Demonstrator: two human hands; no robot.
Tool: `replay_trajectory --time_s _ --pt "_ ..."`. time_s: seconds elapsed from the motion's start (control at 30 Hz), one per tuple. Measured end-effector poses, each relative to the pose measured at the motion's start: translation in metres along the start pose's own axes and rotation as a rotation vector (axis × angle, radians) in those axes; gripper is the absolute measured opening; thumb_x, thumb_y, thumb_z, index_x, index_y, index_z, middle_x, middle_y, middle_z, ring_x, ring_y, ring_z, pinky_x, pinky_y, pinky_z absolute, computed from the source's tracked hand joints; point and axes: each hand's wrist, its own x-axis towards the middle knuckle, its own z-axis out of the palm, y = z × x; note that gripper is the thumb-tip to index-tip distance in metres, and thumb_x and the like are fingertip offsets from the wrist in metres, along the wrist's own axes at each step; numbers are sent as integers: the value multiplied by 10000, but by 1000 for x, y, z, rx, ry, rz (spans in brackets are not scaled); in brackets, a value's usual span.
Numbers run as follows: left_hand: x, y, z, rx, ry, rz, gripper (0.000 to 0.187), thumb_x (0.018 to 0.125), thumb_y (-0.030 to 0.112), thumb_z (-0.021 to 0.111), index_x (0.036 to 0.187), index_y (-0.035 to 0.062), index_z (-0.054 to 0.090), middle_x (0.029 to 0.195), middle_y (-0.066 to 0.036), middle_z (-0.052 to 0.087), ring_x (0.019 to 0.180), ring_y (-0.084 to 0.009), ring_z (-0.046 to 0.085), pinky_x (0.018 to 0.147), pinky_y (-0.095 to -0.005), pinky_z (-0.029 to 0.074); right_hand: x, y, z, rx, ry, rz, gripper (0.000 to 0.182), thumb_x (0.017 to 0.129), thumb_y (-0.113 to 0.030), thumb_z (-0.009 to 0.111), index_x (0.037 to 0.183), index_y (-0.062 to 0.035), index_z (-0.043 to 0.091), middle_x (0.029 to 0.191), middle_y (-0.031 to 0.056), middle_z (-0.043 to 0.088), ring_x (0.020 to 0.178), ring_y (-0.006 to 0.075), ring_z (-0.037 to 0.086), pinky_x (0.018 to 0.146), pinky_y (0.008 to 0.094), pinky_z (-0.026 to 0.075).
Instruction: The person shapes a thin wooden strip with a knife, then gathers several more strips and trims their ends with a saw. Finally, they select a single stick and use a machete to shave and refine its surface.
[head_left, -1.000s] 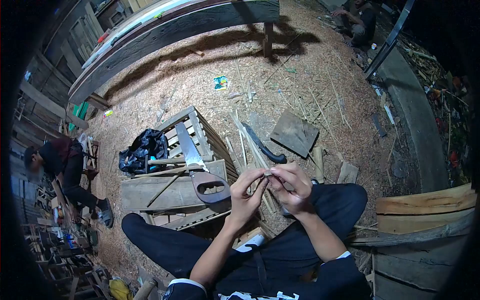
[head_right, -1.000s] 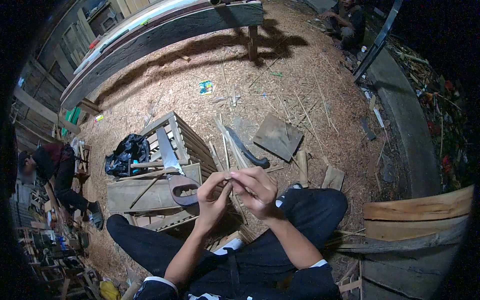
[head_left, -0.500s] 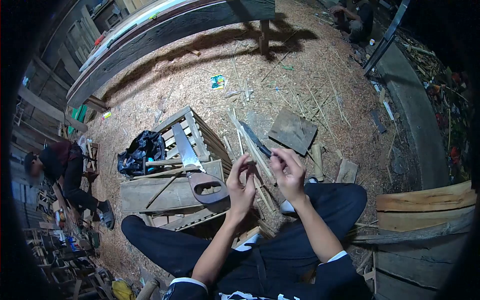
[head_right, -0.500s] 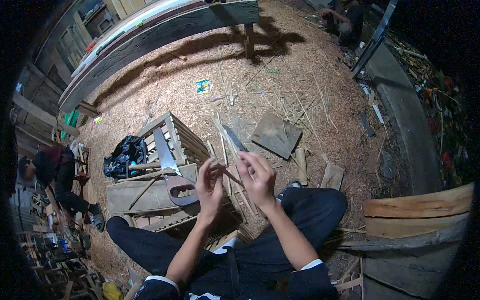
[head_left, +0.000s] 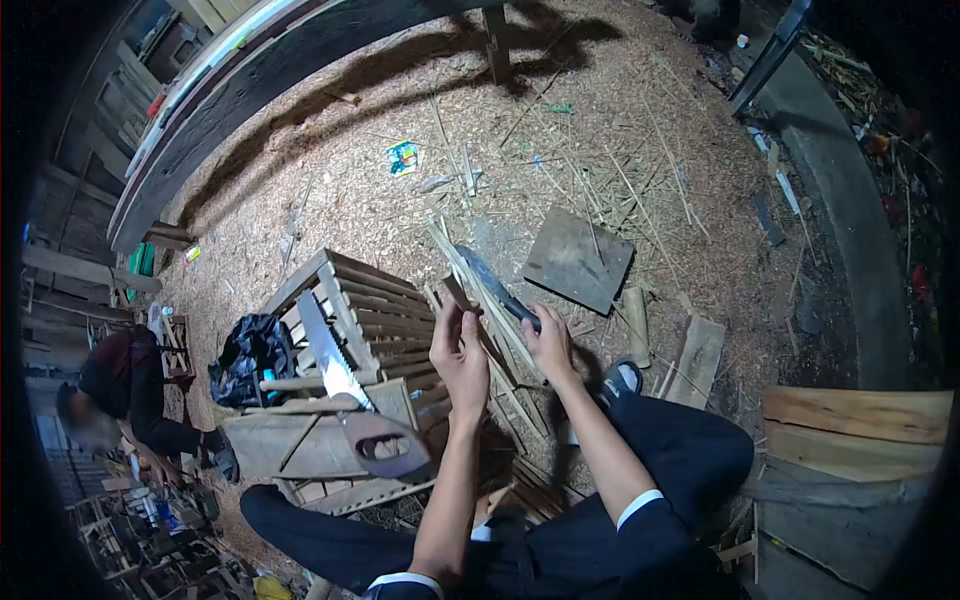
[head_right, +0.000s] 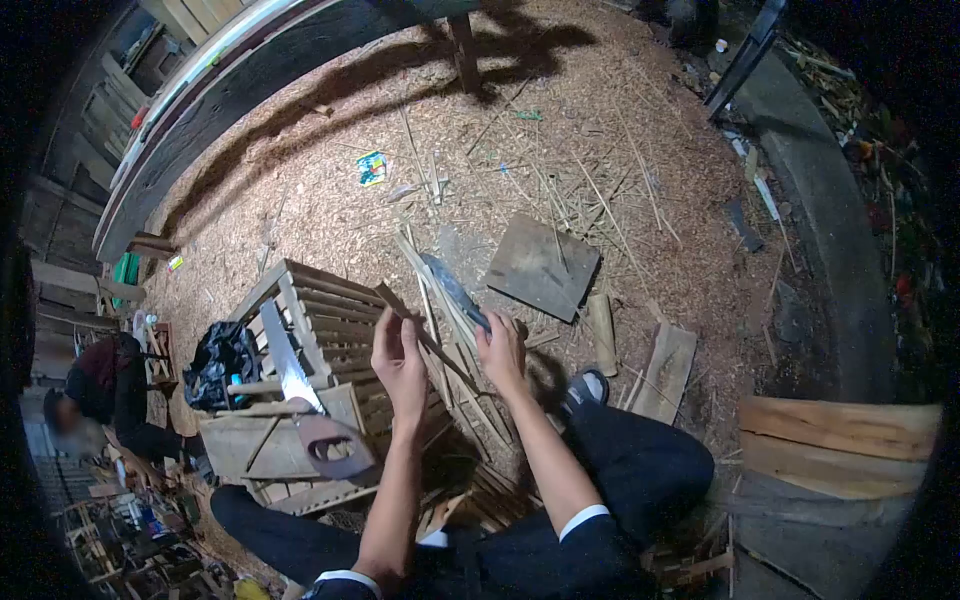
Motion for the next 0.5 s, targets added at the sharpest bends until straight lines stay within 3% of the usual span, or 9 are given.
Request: replay_trajectory --time_s 0.07,0.17,0.23,0.3,0.33,0.37,0.43,0.5 --pt "4 -26 6 7 40 -69 278 1040 68 595 1282 -66 629 1119 -130 719 1014 -165 691 900 -304 544 5 25 22 25 -73 82 349 952 -180 633 1267 -30 628 1216 224 638 1137 410 606 963 460 495" --pt "10 -57 12 1 58 -225 298 1049 111 604 1292 -62 603 1142 -107 706 1045 -148 664 940 -293 518 6 73 59 -36 -89 62 376 960 -182 620 1308 -40 599 1213 223 629 1104 420 611 949 469 504" --pt "12 -70 16 52 82 -234 304 1050 130 609 1284 -65 607 1121 -88 702 1024 -137 655 931 -285 514 3 89 72 -139 -191 153 435 933 -187 648 1342 -53 585 1216 197 632 1127 383 605 998 469 467" --pt "13 -81 15 106 113 -278 308 1049 142 618 1275 -66 611 1089 -70 699 1001 -124 641 915 -277 510 0 99 86 -506 -262 62 495 887 -188 687 1355 -66 586 1217 158 645 1178 324 586 1057 464 403" --pt "11 -86 16 85 159 -265 306 1037 157 638 1253 -61 631 1019 -76 693 910 -116 618 828 -279 508 -1 101 94 -585 -199 33 547 823 -204 738 1336 -70 603 1226 125 654 1215 278 564 1092 450 349" --pt "8 -89 16 100 164 -275 306 1037 157 638 1253 -61 631 1019 -76 693 910 -116 618 828 -279 508 -1 104 100 -577 -215 38 547 823 -204 738 1336 -70 603 1226 125 654 1215 278 564 1092 450 349" --pt "8 -84 14 92 168 -261 284 1039 153 635 1230 -56 627 1047 -79 691 944 -118 618 850 -284 503 12 95 99 -651 -515 191 517 808 -236 753 1280 -67 626 1230 120 653 1231 282 557 1070 446 370" --pt "6 -71 12 73 152 -301 258 1043 156 626 1201 -48 622 1054 -82 688 979 -125 622 880 -284 496 9 87 99 -659 -580 175 492 780 -259 778 1215 -71 646 1226 155 646 1182 317 597 1015 473 418"
